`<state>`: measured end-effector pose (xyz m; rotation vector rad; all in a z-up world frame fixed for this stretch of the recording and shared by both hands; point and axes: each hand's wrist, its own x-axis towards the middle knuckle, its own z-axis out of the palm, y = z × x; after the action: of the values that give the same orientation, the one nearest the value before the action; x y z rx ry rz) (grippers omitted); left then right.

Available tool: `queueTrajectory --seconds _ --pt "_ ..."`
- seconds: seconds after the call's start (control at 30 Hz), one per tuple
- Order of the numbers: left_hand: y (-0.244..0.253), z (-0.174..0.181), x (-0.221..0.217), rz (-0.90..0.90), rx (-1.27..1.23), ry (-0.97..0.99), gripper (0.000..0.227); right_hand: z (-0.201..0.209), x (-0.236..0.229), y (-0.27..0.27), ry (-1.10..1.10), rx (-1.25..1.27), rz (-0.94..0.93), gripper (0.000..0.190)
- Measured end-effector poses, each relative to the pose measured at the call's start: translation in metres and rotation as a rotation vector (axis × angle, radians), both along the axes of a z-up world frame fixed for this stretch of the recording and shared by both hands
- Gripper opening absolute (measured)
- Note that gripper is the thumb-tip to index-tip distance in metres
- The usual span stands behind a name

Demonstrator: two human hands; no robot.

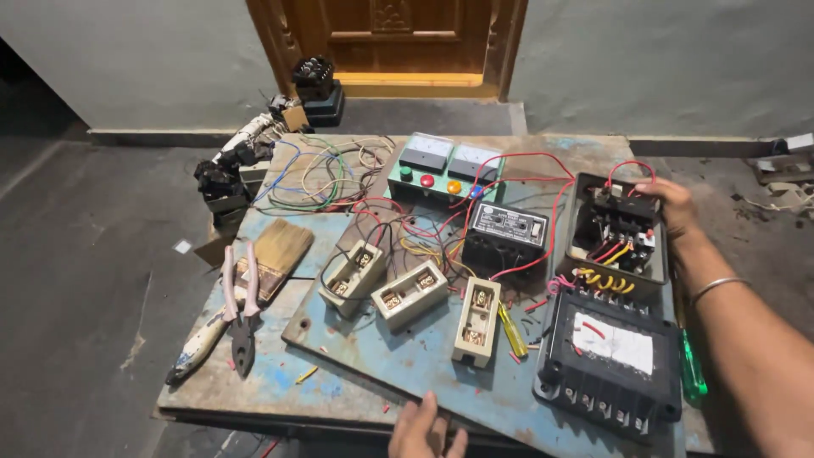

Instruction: The person assembles an electrical panel by connecting wires to a contactor and terminal blocks using various screwdrivers and pliers. They strip wire ends, insert them into terminals, and tighten the screws to secure connections across the components.

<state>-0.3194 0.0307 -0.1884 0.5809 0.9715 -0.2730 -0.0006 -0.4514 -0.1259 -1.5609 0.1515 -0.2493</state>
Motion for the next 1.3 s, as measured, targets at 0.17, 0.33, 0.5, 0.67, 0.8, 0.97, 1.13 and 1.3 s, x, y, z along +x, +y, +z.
queueTrajectory --seconds 0.17,0.33,0.5,0.67,0.8,0.97,1.13,1.3 --pt "-0.037 -0.050 -0.001 -0.167 -0.642 -0.542 0.074 0.012 -0.004 0.014 0.043 0.278 -0.015 0.027" --pt "-0.057 -0.078 0.008 -0.168 -0.552 -0.427 0.073 -0.001 0.001 0.003 0.021 0.287 0.052 0.028" --pt "-0.066 -0.078 0.016 -0.144 -0.501 -0.424 0.072 -0.009 0.012 -0.024 -0.243 -0.340 0.091 0.030" --pt "-0.066 -0.076 0.022 -0.145 -0.470 -0.417 0.071 -0.004 0.006 -0.038 -0.038 -0.295 -0.016 0.044" --pt "-0.067 -0.066 0.034 -0.136 -0.448 -0.416 0.071 0.017 0.023 -0.042 -0.063 -0.845 0.134 0.053" --pt "-0.059 -0.067 0.032 -0.122 -0.414 -0.413 0.070 0.018 0.042 -0.033 0.365 -0.365 0.174 0.066" --pt "-0.052 -0.063 0.045 -0.104 -0.394 -0.418 0.070 0.022 0.062 -0.027 0.492 -0.458 0.225 0.064" --pt "-0.038 -0.052 0.062 -0.094 -0.356 -0.422 0.069 0.012 0.056 -0.039 0.531 -0.419 0.366 0.048"
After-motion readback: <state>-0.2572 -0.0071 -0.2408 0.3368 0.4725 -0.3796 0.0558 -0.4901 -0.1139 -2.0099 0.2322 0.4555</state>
